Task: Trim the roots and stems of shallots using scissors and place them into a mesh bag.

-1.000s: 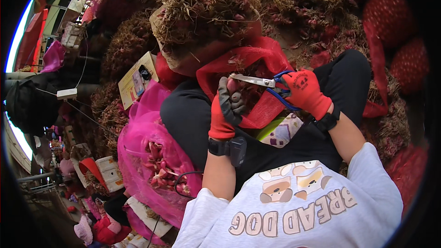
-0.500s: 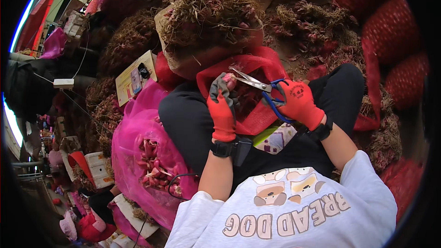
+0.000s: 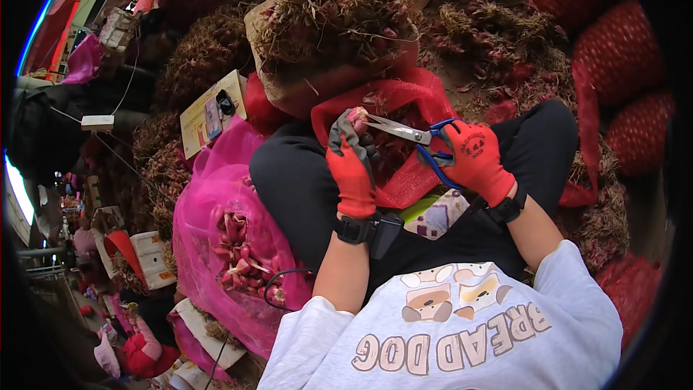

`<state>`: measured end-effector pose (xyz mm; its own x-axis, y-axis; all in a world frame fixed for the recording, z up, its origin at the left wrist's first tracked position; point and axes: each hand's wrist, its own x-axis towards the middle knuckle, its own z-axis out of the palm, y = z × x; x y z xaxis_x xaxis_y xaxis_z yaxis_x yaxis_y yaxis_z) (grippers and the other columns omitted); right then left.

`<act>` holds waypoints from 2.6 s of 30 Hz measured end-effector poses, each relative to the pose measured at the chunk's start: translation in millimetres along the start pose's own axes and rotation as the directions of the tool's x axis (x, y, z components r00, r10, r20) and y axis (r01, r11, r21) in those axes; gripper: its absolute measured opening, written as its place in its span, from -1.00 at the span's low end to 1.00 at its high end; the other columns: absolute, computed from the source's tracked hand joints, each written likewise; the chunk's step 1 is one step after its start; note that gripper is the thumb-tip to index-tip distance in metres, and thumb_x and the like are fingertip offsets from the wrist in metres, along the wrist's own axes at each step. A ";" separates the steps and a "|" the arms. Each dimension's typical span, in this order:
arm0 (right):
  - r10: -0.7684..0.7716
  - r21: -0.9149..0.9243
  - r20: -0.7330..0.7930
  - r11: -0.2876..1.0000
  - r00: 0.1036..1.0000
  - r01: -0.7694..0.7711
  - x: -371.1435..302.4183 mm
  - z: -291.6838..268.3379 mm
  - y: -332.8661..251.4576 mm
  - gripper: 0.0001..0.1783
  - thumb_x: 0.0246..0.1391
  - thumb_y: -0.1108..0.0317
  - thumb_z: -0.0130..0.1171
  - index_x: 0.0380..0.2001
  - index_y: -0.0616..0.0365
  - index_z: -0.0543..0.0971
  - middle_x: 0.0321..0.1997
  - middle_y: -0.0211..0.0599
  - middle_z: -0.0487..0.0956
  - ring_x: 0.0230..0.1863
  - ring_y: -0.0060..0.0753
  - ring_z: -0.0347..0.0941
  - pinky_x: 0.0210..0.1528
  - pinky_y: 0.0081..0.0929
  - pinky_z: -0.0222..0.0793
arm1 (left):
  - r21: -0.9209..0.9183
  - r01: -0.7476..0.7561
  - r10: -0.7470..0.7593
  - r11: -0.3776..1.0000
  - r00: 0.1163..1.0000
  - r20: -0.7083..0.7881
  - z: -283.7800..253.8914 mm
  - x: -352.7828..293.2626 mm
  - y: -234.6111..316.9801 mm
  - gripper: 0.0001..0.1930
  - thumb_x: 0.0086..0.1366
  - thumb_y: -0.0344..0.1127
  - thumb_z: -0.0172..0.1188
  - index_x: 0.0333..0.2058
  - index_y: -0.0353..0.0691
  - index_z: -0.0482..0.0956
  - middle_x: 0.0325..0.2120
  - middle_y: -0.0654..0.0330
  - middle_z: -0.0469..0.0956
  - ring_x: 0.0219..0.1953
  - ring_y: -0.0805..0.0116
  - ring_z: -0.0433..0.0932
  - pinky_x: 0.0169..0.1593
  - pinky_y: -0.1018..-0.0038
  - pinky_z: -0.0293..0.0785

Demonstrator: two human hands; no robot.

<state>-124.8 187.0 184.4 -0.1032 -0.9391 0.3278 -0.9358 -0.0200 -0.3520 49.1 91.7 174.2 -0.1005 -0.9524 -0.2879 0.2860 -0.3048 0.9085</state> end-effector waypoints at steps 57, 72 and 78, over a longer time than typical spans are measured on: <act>0.015 0.675 0.557 -0.591 0.830 -0.442 23.8 41.3 13.4 -0.67 0.03 0.28 0.14 -0.15 0.19 0.44 -0.26 -0.43 0.46 -0.36 -0.63 0.37 -0.30 -0.59 0.33 | 0.096 0.032 -0.062 0.995 0.943 0.326 -6.3 1.7 -25.7 -0.90 0.27 -0.41 0.05 -0.26 -0.26 0.48 -0.48 0.35 0.47 -0.45 0.62 0.43 -0.35 0.67 0.39; 0.195 0.912 0.410 -0.100 0.891 -0.398 24.2 45.9 7.4 -0.77 0.03 0.29 0.23 -0.27 0.17 0.54 -0.40 -0.48 0.53 -0.37 -0.68 0.42 -0.32 -0.64 0.39 | 0.611 -0.624 0.481 0.486 0.775 0.409 11.4 -4.3 -19.5 -0.76 -0.02 -0.49 0.26 -0.29 -0.27 0.54 -0.33 0.13 0.49 -0.30 0.20 0.54 -0.22 0.41 0.46; 0.222 0.907 0.416 -0.162 0.882 -0.388 28.3 48.3 15.6 -0.74 0.04 0.35 0.19 -0.20 0.21 0.52 -0.25 -0.38 0.56 -0.25 -0.56 0.49 -0.22 -0.58 0.44 | 0.645 -0.622 0.475 0.444 0.774 0.419 17.5 -9.0 -20.3 -0.80 -0.04 -0.46 0.30 -0.39 -0.28 0.51 -0.37 0.14 0.48 -0.36 0.22 0.53 -0.26 0.42 0.45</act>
<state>-126.0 143.6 145.9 -0.1580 -0.9753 -0.1541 0.4975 0.0562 -0.8657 27.5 106.6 163.6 -0.3413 -0.8779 0.3358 -0.4246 0.4628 0.7782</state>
